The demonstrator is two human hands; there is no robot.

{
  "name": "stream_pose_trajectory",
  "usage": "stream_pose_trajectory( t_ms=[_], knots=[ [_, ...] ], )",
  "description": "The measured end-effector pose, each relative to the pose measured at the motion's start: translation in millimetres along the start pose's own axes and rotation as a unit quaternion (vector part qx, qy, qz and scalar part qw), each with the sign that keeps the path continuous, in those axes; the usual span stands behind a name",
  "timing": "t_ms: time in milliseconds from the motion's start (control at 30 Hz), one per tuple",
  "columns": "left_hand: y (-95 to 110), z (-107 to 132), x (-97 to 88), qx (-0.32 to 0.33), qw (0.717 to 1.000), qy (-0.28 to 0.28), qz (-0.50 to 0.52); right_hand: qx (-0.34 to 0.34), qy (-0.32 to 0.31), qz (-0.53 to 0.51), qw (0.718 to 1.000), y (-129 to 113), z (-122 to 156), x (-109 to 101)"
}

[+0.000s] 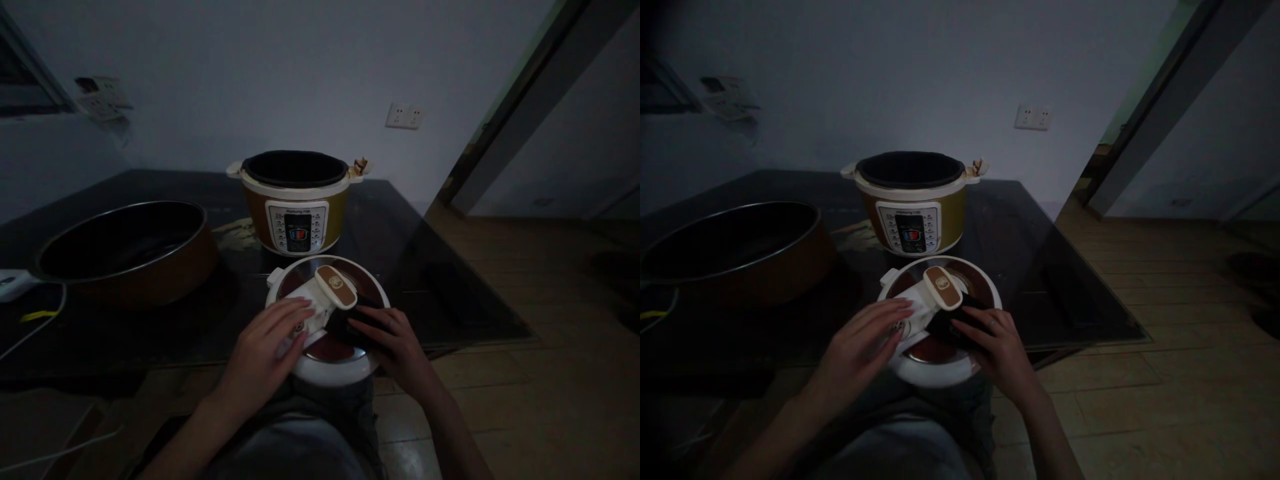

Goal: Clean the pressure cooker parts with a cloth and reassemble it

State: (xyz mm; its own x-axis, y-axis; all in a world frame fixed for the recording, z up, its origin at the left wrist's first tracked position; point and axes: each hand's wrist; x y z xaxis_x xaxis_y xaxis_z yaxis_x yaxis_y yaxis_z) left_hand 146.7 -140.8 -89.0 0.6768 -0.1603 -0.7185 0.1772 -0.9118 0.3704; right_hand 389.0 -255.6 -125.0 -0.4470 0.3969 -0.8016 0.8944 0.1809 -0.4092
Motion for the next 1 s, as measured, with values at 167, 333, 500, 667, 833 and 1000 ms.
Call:
stream_pose_trajectory(
  t_ms=[167, 333, 500, 667, 833, 1000],
  knots=[
    [-20.0, 16.9, 18.7, -0.064, 0.997, -0.03, -0.037, 0.016, 0.027, 0.121, 0.992, 7.1, -4.9, -2.6],
    [-22.8, 18.9, 28.7, -0.086, 0.995, -0.036, -0.028, 0.146, 0.109, 0.153, 0.971, 21.5, -4.7, -5.3],
    [-23.5, 19.8, 28.0, -0.093, 0.995, -0.029, -0.005, 0.161, 0.149, 0.089, 0.971, 4.5, -19.0, 13.3],
    [-23.5, 16.4, 28.3, -0.106, 0.994, -0.027, 0.01, 0.14, 0.043, 0.086, 0.985, -26.1, -17.9, 35.4],
    [-23.5, 13.9, 25.3, -0.104, 0.994, -0.037, 0.022, 0.143, -0.044, 0.035, 0.988, -7.5, -28.6, 23.2],
    [-23.2, 14.4, 23.3, -0.107, 0.993, -0.037, 0.026, 0.069, -0.162, -0.07, 0.982, 27.9, -83.9, 9.5]
  ],
)
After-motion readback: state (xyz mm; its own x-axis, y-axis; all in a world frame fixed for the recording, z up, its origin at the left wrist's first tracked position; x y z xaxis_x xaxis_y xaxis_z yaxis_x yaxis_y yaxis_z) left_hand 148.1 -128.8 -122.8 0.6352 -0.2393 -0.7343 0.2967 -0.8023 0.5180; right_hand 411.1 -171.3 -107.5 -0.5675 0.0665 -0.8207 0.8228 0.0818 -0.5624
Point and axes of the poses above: each hand's wrist, its own z-axis away from the middle knuckle, its own x-axis out of the palm, y = z × x, and after that the axes turned 7 degrees about x, right-handed
